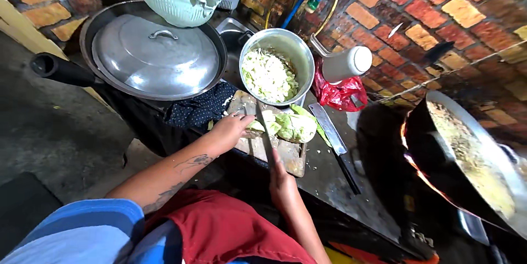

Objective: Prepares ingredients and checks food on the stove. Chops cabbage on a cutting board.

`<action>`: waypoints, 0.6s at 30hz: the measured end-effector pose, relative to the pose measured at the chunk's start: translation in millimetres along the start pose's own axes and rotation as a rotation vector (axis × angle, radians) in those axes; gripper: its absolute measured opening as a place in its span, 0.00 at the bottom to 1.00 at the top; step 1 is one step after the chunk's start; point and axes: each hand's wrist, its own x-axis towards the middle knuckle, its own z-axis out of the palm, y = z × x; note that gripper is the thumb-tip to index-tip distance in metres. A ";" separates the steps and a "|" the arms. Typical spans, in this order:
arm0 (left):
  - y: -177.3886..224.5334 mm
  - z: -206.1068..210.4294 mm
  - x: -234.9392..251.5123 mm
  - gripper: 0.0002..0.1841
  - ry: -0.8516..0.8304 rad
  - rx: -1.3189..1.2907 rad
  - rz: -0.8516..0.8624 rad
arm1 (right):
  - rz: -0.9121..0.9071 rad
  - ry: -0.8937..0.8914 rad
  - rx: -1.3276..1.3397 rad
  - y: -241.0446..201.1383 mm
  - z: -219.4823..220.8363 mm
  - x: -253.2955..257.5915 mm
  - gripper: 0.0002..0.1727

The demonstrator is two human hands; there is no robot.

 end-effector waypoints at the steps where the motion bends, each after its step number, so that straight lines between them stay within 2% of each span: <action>1: -4.4 2.9 -2.4 0.20 0.055 -0.045 0.027 | -0.037 0.072 -0.001 -4.3 -4.1 -4.6 0.33; 4: -12.1 14.8 -6.7 0.13 0.160 -0.079 0.109 | -0.052 0.108 -0.018 -18.6 -8.4 -13.7 0.32; 13: -15.9 17.5 -8.1 0.13 0.165 -0.072 0.149 | 0.203 -0.242 -0.169 -19.5 33.6 7.9 0.40; 15: -17.6 18.1 -8.4 0.15 0.170 -0.101 0.147 | 0.200 -0.240 -0.155 -17.7 34.9 9.4 0.40; 18: -21.6 19.6 -14.4 0.20 0.154 -0.196 0.108 | 0.119 -0.144 -0.098 -17.7 17.4 2.2 0.36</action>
